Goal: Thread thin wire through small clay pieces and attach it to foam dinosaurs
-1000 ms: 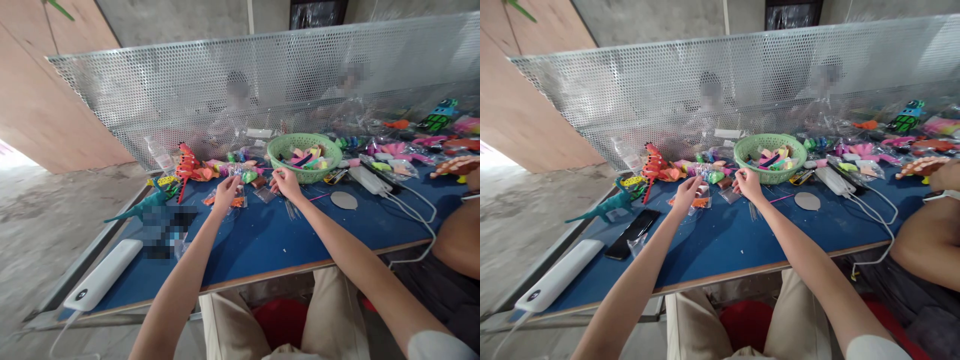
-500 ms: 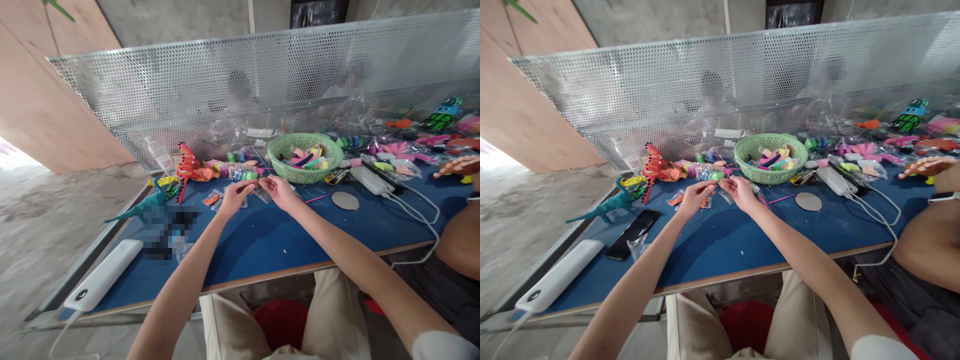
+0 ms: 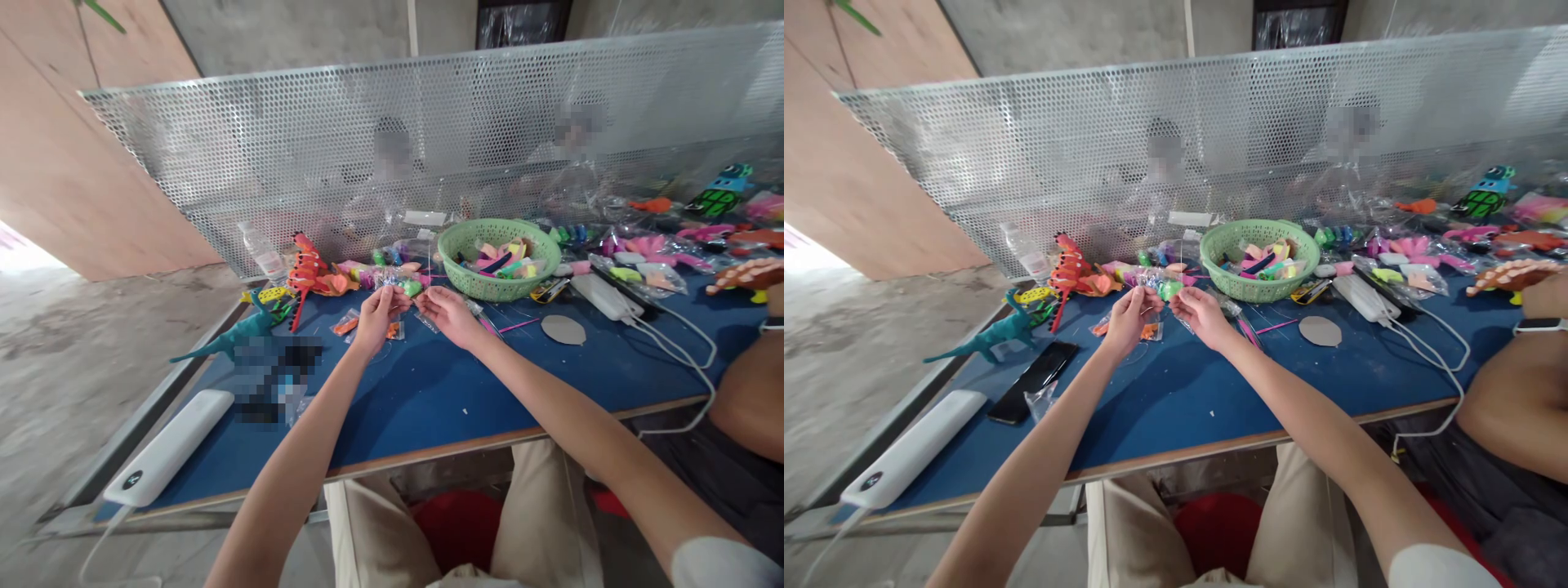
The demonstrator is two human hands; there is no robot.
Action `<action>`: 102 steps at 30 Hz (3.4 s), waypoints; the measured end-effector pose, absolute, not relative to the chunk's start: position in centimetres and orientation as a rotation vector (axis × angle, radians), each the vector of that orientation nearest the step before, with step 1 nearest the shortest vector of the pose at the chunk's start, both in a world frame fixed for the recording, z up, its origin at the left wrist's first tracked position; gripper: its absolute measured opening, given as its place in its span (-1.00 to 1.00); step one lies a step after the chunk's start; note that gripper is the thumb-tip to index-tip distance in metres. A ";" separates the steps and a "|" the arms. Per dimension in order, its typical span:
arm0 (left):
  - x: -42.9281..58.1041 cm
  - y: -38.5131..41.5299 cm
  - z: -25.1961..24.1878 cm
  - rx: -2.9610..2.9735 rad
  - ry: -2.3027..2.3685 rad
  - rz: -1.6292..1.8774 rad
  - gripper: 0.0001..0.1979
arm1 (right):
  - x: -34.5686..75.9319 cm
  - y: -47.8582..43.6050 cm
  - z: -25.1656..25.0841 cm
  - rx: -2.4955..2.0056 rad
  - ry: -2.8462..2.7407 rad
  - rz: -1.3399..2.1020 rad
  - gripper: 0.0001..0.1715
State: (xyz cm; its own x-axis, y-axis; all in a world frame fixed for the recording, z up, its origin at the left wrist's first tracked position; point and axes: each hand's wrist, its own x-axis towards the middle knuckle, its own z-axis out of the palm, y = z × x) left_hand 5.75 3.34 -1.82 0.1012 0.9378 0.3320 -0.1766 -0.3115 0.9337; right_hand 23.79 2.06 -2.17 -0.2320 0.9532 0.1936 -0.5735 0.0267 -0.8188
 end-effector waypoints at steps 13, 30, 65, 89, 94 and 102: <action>6.8 2.7 -2.0 1.286 0.797 1.413 -0.58 | 23.9 2.4 -2.8 -0.453 -0.910 1.559 -0.77; 6.2 1.5 -1.2 2.612 0.968 1.244 -0.75 | 24.7 2.1 -1.9 -0.358 -0.910 1.558 -0.82; 6.1 2.1 -1.8 2.041 1.075 1.448 -0.75 | 25.3 1.9 -1.7 -0.147 -0.881 1.753 -0.84; 7.0 2.2 -1.6 1.206 0.664 1.382 -0.69 | 23.6 2.6 -3.3 -0.367 -0.820 1.669 -0.80; 7.2 1.8 -1.5 1.176 0.651 1.344 -0.70 | 24.0 2.4 -2.6 -0.320 -0.772 1.624 -0.81; 7.3 1.3 -1.0 1.052 0.551 1.372 -0.75 | 24.2 1.9 -2.3 -0.237 -0.819 1.731 -0.88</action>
State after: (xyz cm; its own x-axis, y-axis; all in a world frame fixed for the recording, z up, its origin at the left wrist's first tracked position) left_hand 7.34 1.28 -1.03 0.1761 0.9522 0.2497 -0.5149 -0.1271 0.8478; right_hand 24.17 1.95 -2.32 -0.3308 0.9103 0.2488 -0.7694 -0.1075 -0.6296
